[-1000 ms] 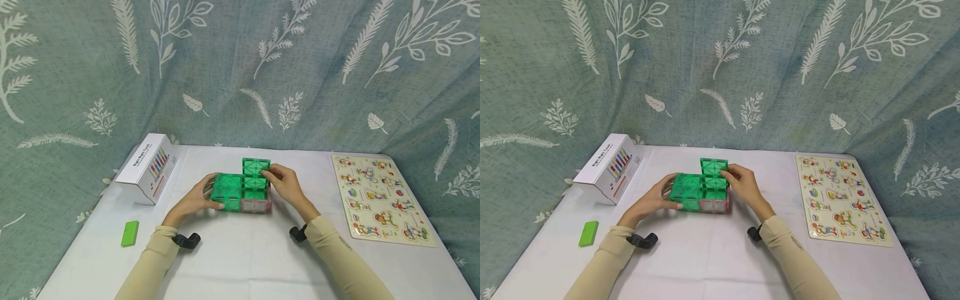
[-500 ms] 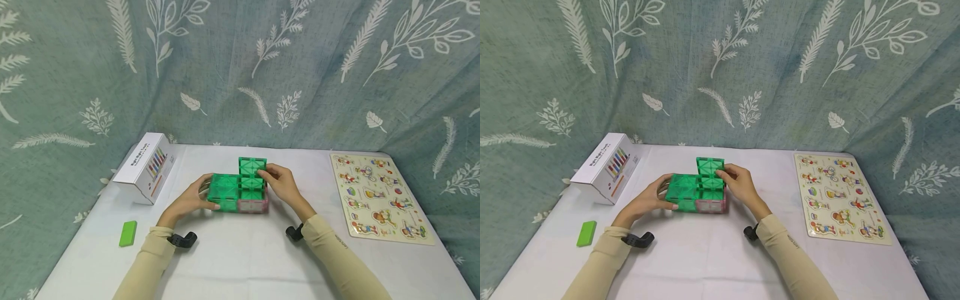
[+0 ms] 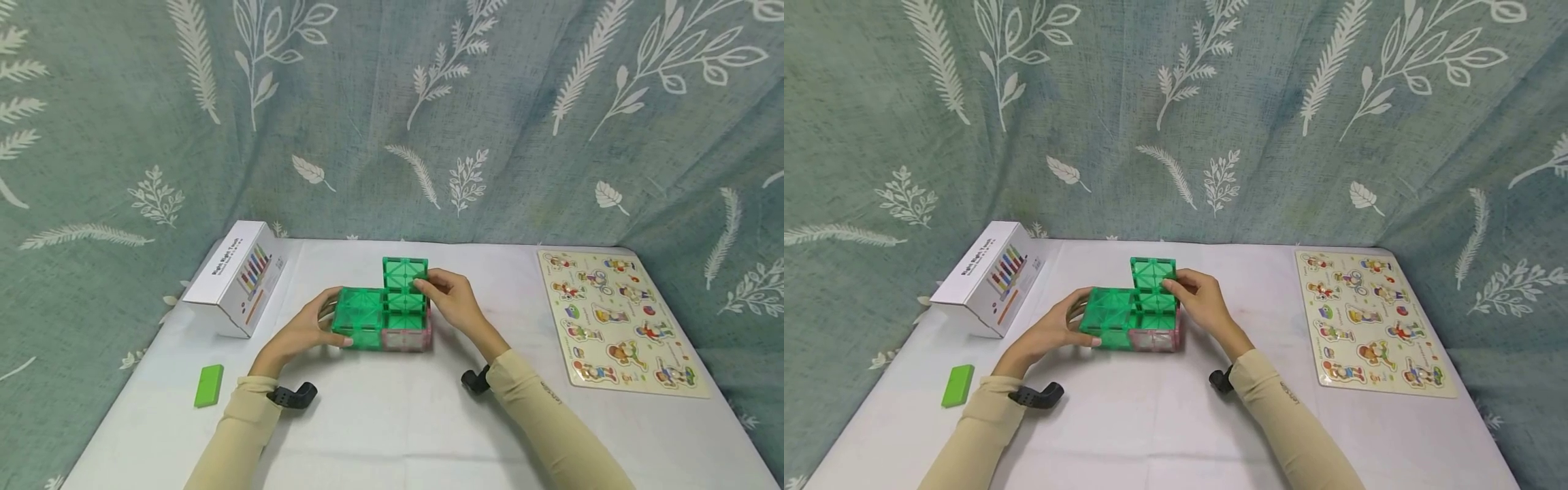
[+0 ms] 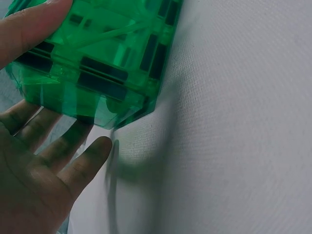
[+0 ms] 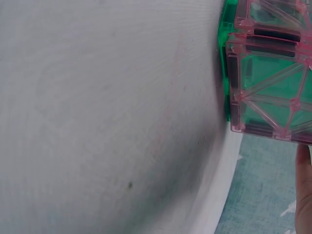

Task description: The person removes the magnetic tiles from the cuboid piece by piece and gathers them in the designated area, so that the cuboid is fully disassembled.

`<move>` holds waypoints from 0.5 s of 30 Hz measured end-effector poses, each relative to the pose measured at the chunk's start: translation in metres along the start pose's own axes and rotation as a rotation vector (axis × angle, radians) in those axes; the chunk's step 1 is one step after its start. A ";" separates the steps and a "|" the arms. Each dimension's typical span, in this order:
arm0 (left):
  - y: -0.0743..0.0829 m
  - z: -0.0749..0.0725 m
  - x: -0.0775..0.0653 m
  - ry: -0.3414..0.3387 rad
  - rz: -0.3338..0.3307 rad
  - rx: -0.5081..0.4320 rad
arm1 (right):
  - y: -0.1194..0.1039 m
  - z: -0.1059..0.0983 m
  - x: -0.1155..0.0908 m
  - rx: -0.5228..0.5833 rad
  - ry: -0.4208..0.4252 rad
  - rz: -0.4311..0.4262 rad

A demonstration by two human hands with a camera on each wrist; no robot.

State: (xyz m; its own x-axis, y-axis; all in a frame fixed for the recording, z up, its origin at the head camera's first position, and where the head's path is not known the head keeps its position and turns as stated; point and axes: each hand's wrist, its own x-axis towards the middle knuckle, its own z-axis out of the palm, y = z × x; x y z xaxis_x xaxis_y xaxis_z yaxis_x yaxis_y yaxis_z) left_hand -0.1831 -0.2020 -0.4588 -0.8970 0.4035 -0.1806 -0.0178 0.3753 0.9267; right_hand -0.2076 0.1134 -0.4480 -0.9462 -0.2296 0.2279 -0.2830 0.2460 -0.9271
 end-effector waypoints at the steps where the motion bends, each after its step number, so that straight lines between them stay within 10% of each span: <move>1: 0.000 0.000 0.000 0.001 0.001 0.000 | 0.000 0.000 0.000 -0.002 0.003 0.000; 15: -0.005 -0.001 0.000 0.010 0.003 -0.004 | 0.002 0.010 0.005 -0.011 0.086 0.016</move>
State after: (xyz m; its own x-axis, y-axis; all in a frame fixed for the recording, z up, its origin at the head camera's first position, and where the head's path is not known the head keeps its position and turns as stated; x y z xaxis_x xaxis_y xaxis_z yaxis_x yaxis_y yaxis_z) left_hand -0.1832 -0.2053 -0.4629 -0.9014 0.3962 -0.1744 -0.0169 0.3703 0.9288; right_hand -0.2111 0.1039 -0.4518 -0.9605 -0.1442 0.2380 -0.2688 0.2595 -0.9276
